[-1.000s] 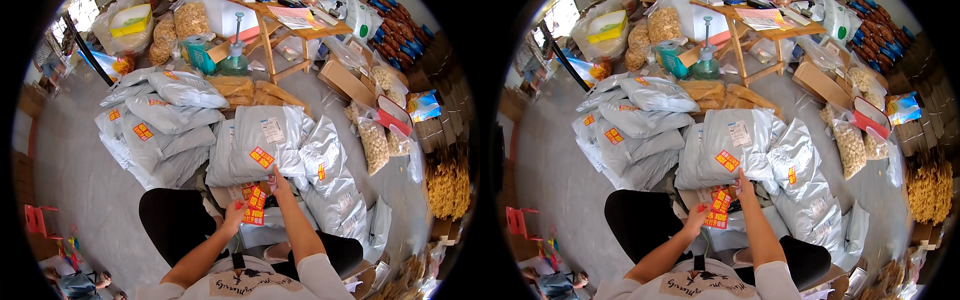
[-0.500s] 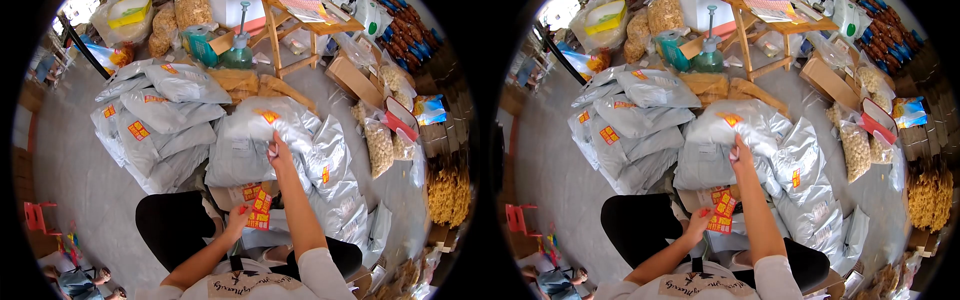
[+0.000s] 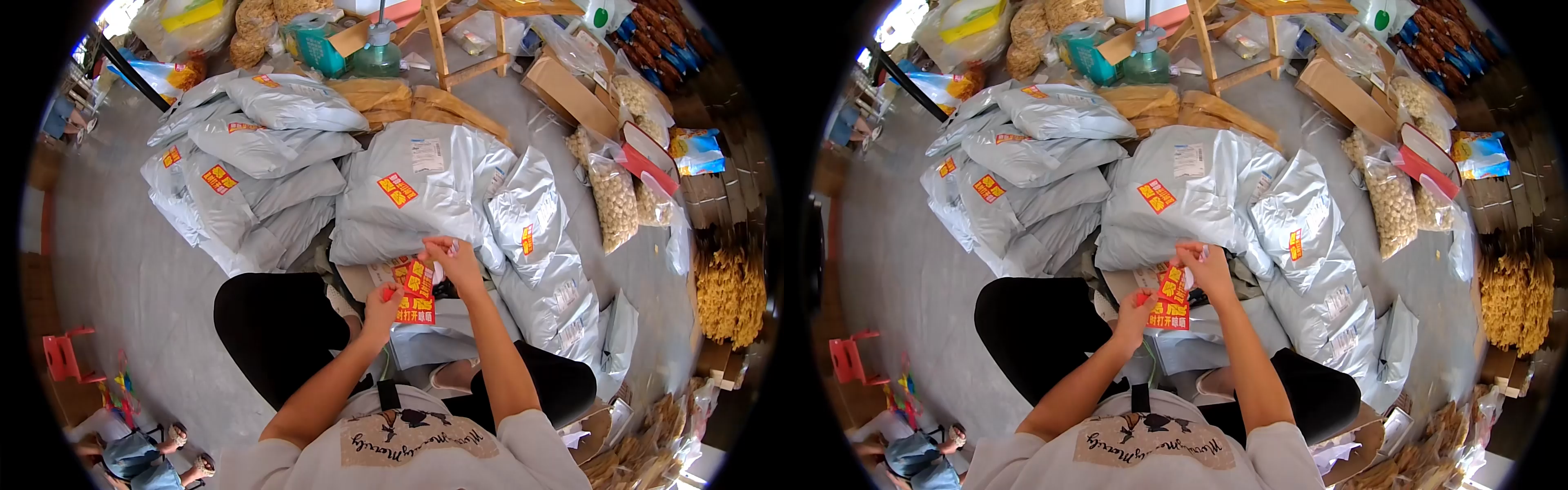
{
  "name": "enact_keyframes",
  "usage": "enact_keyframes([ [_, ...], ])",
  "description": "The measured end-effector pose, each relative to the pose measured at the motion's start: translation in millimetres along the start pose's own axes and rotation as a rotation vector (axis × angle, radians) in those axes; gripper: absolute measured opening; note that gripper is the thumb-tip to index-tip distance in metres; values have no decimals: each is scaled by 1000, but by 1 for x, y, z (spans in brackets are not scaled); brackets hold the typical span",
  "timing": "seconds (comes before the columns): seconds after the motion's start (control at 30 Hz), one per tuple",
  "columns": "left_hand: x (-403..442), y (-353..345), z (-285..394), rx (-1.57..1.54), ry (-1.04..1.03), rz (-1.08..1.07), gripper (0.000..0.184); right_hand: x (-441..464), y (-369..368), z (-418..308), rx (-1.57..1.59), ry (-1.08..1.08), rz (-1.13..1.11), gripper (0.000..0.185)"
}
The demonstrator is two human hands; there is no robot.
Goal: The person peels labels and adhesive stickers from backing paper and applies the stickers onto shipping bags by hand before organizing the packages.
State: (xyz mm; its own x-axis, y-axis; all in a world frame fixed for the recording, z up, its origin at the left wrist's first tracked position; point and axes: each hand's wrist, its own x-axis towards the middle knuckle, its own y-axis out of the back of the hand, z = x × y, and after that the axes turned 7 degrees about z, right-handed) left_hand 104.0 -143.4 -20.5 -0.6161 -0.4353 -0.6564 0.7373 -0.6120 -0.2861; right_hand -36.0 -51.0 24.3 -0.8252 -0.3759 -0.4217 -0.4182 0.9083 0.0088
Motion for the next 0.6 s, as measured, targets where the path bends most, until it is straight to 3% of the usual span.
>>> enact_keyframes([
  [0.07, -1, -1, 0, 121, -67, 37, 5, -19, 10, 15, -268, 301, 11, 18],
  [0.1, -1, -2, 0, 123, -67, 30, 5, -34, 10, 13, -267, 303, 18, 18],
  [0.17, -3, -2, -2, 188, -107, 13, 5, -67, 5, 4, -732, 498, 114, 14],
  [0.2, -4, -2, -4, 191, -107, 5, 5, -75, 2, 9, -758, 566, 153, 13],
  [0.37, -10, -1, -8, 326, -387, -33, 3, -96, -13, 18, -861, 592, 218, 12],
  [0.6, -11, 8, -11, 487, -499, -72, 6, -107, -23, 26, -836, 648, 287, 11],
])
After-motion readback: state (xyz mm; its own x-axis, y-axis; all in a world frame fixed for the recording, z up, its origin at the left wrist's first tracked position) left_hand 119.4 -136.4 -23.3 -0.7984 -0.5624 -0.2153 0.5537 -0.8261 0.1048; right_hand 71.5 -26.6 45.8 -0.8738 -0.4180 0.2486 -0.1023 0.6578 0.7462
